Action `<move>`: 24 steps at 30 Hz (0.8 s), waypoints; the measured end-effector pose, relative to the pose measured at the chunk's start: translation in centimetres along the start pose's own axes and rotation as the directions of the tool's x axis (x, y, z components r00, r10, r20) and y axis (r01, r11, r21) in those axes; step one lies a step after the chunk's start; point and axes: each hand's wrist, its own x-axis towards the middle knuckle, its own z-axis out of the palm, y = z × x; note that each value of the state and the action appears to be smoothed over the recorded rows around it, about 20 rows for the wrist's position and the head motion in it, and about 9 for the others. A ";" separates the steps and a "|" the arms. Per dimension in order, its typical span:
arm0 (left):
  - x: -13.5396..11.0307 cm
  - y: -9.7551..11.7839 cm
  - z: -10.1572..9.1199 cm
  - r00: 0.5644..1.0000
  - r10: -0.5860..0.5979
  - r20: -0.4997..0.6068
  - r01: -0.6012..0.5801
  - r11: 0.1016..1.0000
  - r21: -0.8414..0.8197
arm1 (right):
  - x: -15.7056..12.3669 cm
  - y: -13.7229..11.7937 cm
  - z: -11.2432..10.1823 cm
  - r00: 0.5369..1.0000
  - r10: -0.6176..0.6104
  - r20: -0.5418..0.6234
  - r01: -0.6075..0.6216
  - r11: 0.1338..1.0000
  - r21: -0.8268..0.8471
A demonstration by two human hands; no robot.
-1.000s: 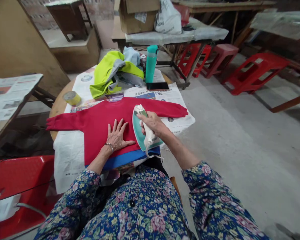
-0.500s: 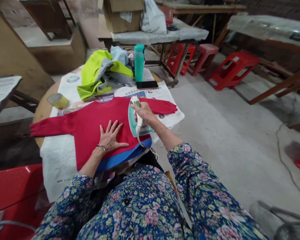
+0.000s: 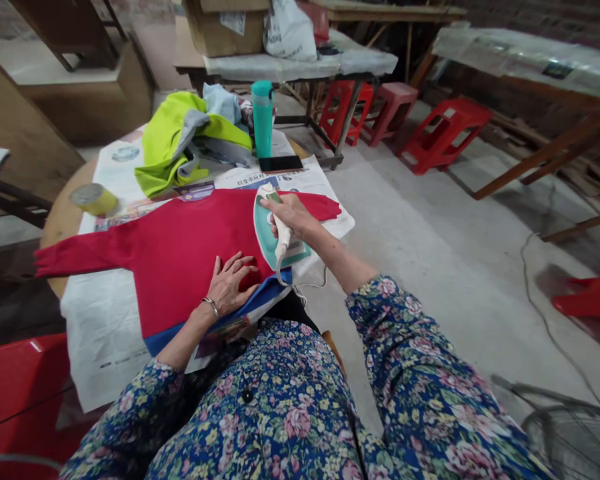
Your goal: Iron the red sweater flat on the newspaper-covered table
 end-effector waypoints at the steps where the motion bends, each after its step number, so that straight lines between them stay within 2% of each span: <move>1: -0.1 0.8 0.4 0.999 -0.034 -0.014 0.034 0.999 -0.003 | -1.3 -0.1 -0.1 0.998 0.023 0.052 -0.022 1.000 -0.021; 3: -0.2 2.0 1.2 0.996 -0.078 -0.035 0.078 0.997 -0.002 | -3.7 0.0 -0.5 0.990 0.056 0.131 -0.050 0.998 -0.050; 5: -0.4 2.7 1.8 0.994 -0.100 -0.047 0.100 0.995 0.000 | -5.7 0.5 -0.9 0.987 0.060 0.152 -0.048 0.996 -0.079; 11: -0.5 2.9 2.1 0.987 -0.160 -0.036 0.161 0.987 0.029 | -10.6 2.7 -2.3 0.983 0.116 0.142 -0.095 0.985 -0.145; 14: -0.5 2.9 2.0 0.987 -0.159 -0.032 0.160 0.986 0.035 | -11.9 3.3 -3.0 0.975 0.125 0.185 -0.097 0.984 -0.151; 19: -0.6 2.8 2.1 0.989 -0.144 -0.033 0.145 0.989 0.031 | -11.0 3.1 -3.1 0.967 0.124 0.224 -0.084 0.980 -0.181; 24: -0.5 2.6 2.5 0.990 -0.134 -0.054 0.133 0.991 -0.012 | -8.2 1.5 -1.6 0.976 0.123 0.182 -0.088 0.978 -0.192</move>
